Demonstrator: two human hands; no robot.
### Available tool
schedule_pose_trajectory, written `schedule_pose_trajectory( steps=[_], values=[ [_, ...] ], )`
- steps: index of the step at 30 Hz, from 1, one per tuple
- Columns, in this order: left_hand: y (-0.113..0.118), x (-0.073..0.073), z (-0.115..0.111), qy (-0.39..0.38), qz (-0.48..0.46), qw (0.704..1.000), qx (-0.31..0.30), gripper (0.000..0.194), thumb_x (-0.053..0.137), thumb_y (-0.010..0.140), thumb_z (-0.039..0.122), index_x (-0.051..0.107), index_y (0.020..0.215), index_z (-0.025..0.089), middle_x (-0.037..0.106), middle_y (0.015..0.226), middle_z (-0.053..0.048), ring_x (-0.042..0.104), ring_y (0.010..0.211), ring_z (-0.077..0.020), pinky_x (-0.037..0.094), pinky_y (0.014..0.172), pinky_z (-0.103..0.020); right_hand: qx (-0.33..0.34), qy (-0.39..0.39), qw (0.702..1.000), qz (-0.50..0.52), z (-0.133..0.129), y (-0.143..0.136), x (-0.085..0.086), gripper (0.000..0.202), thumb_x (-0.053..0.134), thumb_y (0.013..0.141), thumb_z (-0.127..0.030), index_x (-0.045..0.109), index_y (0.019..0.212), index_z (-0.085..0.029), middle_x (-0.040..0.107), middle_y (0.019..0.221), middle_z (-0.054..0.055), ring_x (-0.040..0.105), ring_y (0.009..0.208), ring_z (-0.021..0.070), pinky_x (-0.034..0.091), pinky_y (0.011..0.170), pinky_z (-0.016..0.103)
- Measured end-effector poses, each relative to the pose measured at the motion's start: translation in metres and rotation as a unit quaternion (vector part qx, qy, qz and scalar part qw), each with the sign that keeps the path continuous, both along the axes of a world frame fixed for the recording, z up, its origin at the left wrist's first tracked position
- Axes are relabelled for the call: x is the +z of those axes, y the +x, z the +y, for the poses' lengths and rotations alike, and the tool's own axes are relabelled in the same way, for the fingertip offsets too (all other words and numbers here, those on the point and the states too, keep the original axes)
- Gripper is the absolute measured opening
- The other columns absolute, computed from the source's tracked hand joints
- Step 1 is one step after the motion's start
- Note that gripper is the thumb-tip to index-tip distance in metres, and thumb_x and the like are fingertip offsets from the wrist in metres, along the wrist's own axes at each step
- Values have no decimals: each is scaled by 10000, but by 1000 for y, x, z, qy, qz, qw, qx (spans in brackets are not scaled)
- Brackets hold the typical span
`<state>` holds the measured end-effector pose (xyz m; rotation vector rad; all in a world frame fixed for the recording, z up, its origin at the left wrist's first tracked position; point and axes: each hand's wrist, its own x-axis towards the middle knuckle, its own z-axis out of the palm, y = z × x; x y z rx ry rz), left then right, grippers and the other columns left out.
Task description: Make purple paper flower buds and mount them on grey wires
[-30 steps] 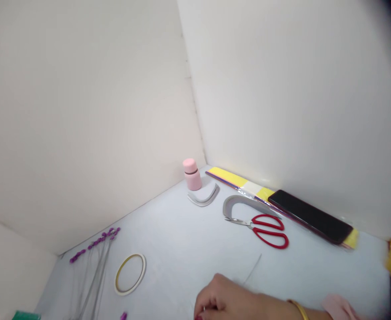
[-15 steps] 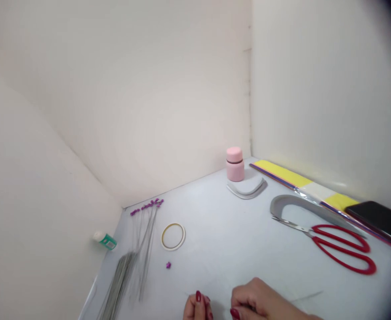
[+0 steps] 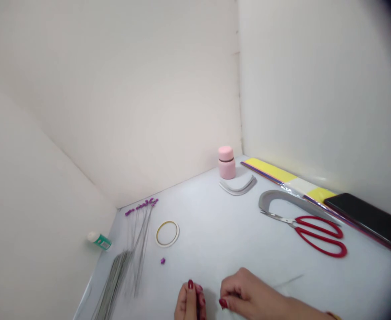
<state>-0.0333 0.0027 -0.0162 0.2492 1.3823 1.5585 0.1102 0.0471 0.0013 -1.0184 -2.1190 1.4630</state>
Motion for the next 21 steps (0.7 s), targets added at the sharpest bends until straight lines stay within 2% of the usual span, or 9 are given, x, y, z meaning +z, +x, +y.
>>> schedule_pose_trajectory(
  steps=[2,7,14,21],
  values=[
    [0,7,-4,0,-8,1000,13,420,779,470,492,550,535,146,463,397,68,336,313,-13,217,304,-115,7,-4,1000,11,-1,-1,6,192,487,782,-206,573,620,-148,427,522,-52,358,508,77,271,480,176],
    [-2,14,-9,-4,-33,999,36,485,774,419,540,553,597,147,511,485,59,361,355,-6,265,336,-103,26,-52,998,26,2,-3,15,206,479,791,-240,545,623,-142,379,521,-53,310,496,80,244,457,186],
    [-7,10,-8,2,-14,998,57,437,761,481,517,567,620,151,537,563,40,398,418,-20,255,351,-104,27,-62,997,22,6,-1,16,203,479,789,-238,592,657,-134,394,521,-45,309,490,84,247,464,196],
    [-17,4,-7,32,28,998,44,338,716,627,430,538,608,143,472,522,67,293,400,-20,205,360,-120,30,-92,995,18,8,3,10,212,465,793,-253,617,703,-137,422,541,-36,345,517,95,281,493,199]
  ],
)
